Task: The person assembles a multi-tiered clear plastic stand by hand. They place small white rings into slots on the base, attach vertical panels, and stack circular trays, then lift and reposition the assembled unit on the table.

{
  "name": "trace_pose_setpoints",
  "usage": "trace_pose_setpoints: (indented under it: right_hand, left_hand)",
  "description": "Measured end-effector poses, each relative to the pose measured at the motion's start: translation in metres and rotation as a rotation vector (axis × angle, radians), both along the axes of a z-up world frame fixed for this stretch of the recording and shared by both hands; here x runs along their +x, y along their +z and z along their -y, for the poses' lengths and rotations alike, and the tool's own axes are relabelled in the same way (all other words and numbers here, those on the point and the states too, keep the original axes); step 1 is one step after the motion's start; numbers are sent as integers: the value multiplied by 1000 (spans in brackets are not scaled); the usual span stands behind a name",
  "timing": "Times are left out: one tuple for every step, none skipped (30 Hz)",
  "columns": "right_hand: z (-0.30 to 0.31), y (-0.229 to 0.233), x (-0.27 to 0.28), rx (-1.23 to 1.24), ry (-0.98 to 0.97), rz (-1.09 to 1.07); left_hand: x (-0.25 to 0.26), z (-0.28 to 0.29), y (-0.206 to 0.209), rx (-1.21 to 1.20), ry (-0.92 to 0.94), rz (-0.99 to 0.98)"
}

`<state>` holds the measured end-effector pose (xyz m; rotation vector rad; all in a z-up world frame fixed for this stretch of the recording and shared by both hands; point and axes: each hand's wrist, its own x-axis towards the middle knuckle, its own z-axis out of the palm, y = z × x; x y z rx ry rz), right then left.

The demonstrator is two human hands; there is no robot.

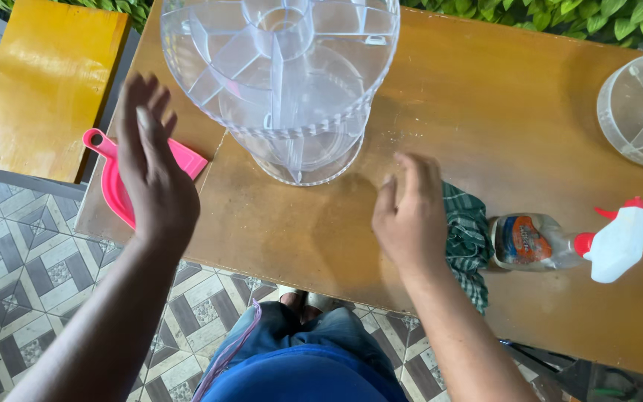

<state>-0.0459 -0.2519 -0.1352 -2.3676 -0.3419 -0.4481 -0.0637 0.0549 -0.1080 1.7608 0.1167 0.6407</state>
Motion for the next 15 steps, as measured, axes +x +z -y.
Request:
trace_pose_setpoints:
  right_hand:
    - [-2, -11, -10, -44, 29, -25]
    - [-3, -22, -18, -117, 41, -73]
    - [-4, -32, -25, -192, 56, -123]
    - [-5, -41, -30, -267, 70, -173]
    - [-6, -49, -33, -307, 65, -187]
    - [-7, -57, -36, -347, 60, -201]
    - [-7, -63, -40, -388, 57, -218]
    - [-6, -69, -44, -407, 56, -213]
    - [-6, -73, -46, -425, 55, -208]
    - [-7, -76, -49, -443, 54, -204]
    - [-7, -78, -50, -448, 44, -215]
    - [-8, -79, -51, -453, 35, -226]
    - [-8, -80, -51, -460, 22, -236]
    - [-8, -80, -52, -460, 24, -242]
    - [-9, -79, -52, -463, 25, -245]
  left_hand:
    - [-13, 5, -15, 52, 9, -46]
    - [-26, 11, -31, 181, 11, -129]
    - [-38, 16, -46, 309, 14, -213]
    - [-48, 18, -59, 439, -32, -303]
    - [-54, 19, -71, 567, -78, -394]
    - [-54, 18, -83, 652, -127, -413]
    - [-56, 16, -93, 735, -178, -433]
    - [-57, 14, -102, 818, -230, -452]
    - [-59, 10, -108, 879, -253, -460]
    - [-60, 7, -113, 940, -277, -467]
    - [-62, 5, -117, 1001, -302, -471]
    - [-64, 4, -119, 1006, -298, -461]
    - [-66, 3, -120, 1010, -295, -447]
    - [-67, 4, -120, 1013, -292, -433]
    - [-67, 6, -120, 1020, -289, -437]
